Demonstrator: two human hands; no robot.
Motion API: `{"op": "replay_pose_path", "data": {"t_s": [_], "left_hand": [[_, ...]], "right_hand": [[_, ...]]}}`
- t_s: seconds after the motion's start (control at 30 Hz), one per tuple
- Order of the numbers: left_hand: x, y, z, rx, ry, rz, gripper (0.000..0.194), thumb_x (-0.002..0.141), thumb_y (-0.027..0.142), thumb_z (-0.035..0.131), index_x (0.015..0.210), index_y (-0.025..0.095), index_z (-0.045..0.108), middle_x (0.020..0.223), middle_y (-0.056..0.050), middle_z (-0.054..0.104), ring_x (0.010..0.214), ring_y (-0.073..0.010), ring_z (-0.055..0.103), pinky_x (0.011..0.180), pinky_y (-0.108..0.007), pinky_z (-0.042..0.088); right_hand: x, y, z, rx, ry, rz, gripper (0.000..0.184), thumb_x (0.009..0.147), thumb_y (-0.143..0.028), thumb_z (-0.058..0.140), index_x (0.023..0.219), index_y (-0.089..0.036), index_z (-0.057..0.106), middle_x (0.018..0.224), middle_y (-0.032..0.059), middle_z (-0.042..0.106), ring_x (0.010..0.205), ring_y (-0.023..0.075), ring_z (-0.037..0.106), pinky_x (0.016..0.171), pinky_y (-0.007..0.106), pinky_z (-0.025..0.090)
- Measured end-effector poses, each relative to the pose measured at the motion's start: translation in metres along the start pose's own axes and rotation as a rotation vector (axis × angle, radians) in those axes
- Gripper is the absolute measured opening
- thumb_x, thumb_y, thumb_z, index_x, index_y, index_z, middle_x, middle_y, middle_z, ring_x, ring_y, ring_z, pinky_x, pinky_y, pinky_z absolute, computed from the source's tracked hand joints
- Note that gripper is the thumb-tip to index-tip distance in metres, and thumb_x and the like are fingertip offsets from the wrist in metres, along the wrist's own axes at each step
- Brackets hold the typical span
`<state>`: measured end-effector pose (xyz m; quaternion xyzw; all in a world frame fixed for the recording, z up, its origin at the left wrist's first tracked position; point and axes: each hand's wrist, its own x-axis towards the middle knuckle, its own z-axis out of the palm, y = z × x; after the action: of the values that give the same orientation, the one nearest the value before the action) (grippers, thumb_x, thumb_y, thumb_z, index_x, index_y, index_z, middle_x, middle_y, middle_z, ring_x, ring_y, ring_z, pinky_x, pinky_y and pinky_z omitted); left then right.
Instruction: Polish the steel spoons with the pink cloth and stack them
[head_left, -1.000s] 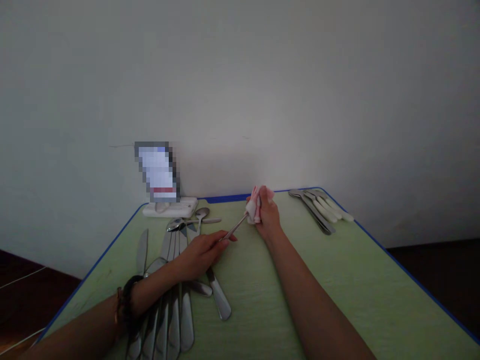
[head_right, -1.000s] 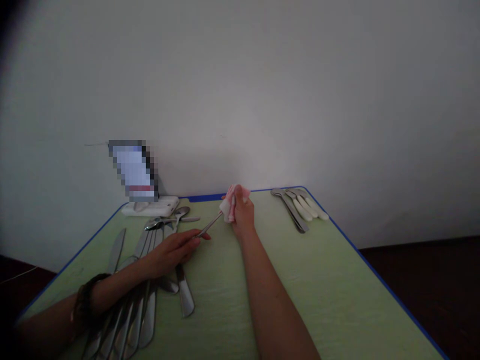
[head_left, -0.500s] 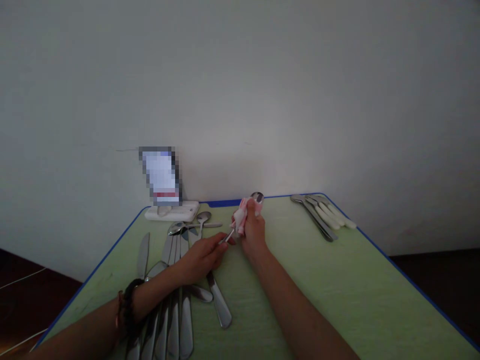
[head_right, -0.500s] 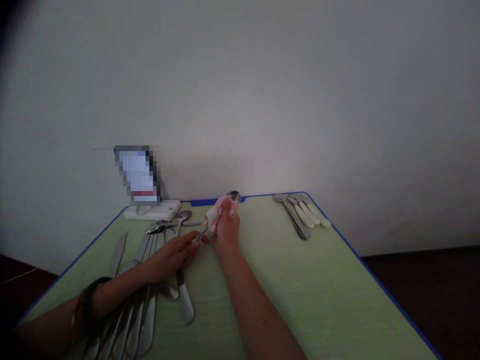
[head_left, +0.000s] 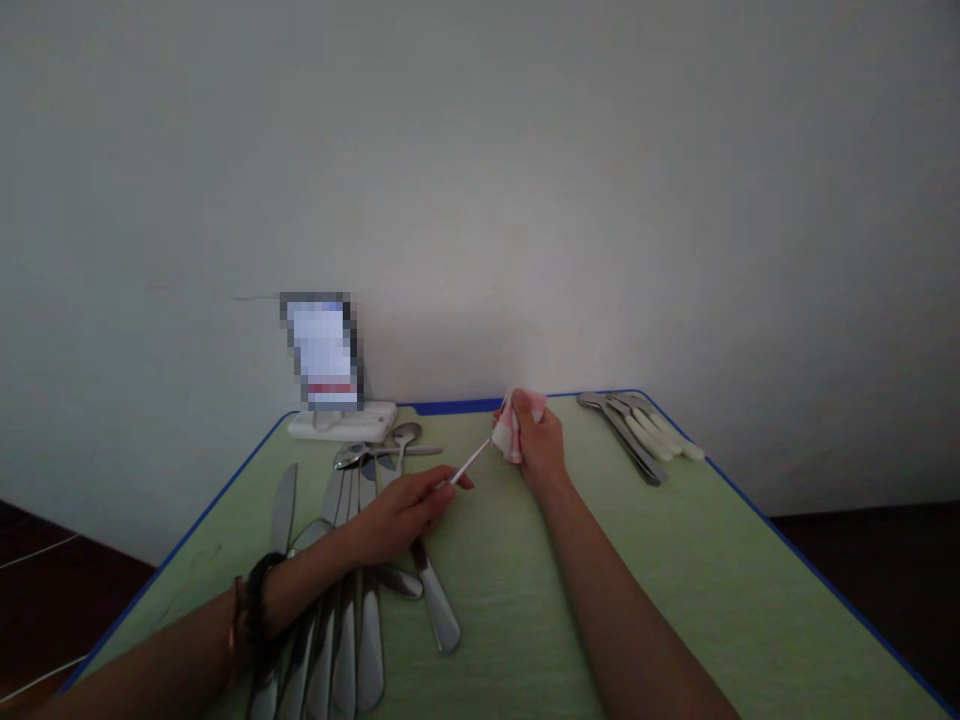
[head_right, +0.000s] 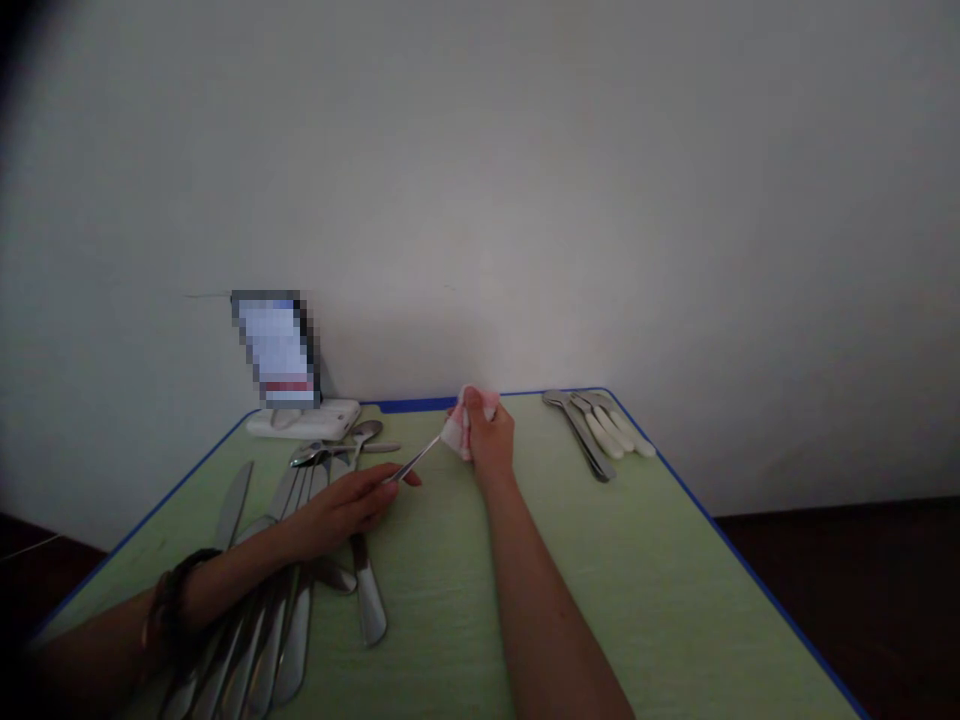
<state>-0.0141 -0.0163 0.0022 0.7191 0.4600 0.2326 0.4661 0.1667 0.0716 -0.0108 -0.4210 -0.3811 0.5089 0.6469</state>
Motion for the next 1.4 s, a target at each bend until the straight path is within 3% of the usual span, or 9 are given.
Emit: {"op": "replay_pose_path", "data": {"t_s": [0.3,0.47,0.6,0.87,1.1,1.23,1.4], "left_hand": [[0.0,0.001,-0.001,0.112,0.005,0.01,0.045,0.094,0.047,0.033,0.116,0.014,0.054,0.053,0.008,0.036,0.049,-0.0095,0.037,0.047,-0.018,0.032],[0.0,0.005,0.0,0.164,-0.002,0.011,0.041,0.094,0.045,0.03,0.109,0.014,0.053,0.052,0.008,0.038,0.046,-0.0093,0.038,0.046,-0.018,0.033],[0.0,0.007,0.001,0.204,-0.014,0.017,0.038,0.095,0.043,0.029,0.105,0.015,0.053,0.05,0.008,0.041,0.045,-0.0095,0.04,0.047,-0.018,0.034],[0.0,0.009,0.002,0.269,-0.003,0.009,0.034,0.095,0.04,0.029,0.103,0.016,0.051,0.048,0.009,0.045,0.043,-0.0098,0.045,0.049,-0.019,0.037],[0.003,0.006,0.002,0.283,-0.001,0.012,0.034,0.094,0.043,0.029,0.09,0.018,0.051,0.05,0.007,0.049,0.045,-0.0103,0.047,0.048,-0.019,0.037],[0.003,0.009,0.0,0.332,0.0,0.02,0.035,0.094,0.043,0.031,0.087,0.018,0.053,0.052,0.006,0.051,0.048,-0.0108,0.05,0.05,-0.02,0.036],[0.001,0.012,0.0,0.338,-0.018,-0.002,0.035,0.094,0.041,0.03,0.093,0.017,0.056,0.051,0.006,0.05,0.047,-0.0108,0.049,0.052,-0.019,0.037]], "right_hand": [[-0.004,-0.007,0.001,0.148,-0.126,0.123,0.032,0.071,-0.049,0.066,0.075,-0.017,0.064,0.072,0.0058,0.071,0.053,0.0165,0.061,0.045,0.028,0.049],[-0.005,-0.011,0.001,0.173,-0.276,0.232,0.02,0.069,-0.036,0.067,0.073,-0.017,0.065,0.067,0.0042,0.069,0.06,0.0171,0.064,0.053,0.028,0.051],[-0.003,-0.008,-0.001,0.146,-0.351,0.246,0.022,0.067,-0.036,0.067,0.074,-0.015,0.066,0.067,0.0038,0.069,0.062,0.0154,0.062,0.057,0.026,0.05],[0.003,0.011,-0.003,-0.016,-0.195,0.066,0.03,0.067,-0.047,0.068,0.071,-0.017,0.065,0.06,-0.0011,0.064,0.06,0.0141,0.058,0.058,0.024,0.047],[0.008,0.011,0.0,0.172,-0.049,0.072,0.033,0.068,-0.049,0.067,0.078,-0.018,0.062,0.063,-0.0019,0.064,0.062,0.0146,0.06,0.062,0.027,0.05],[0.007,0.003,0.0,0.343,-0.053,0.085,0.03,0.071,-0.049,0.066,0.074,-0.021,0.058,0.056,-0.0052,0.058,0.049,0.0118,0.052,0.056,0.028,0.05],[0.005,0.0,0.0,0.3,-0.081,0.127,0.034,0.069,-0.052,0.068,0.072,-0.019,0.057,0.05,-0.0048,0.054,0.046,0.0114,0.05,0.055,0.028,0.051]]}}
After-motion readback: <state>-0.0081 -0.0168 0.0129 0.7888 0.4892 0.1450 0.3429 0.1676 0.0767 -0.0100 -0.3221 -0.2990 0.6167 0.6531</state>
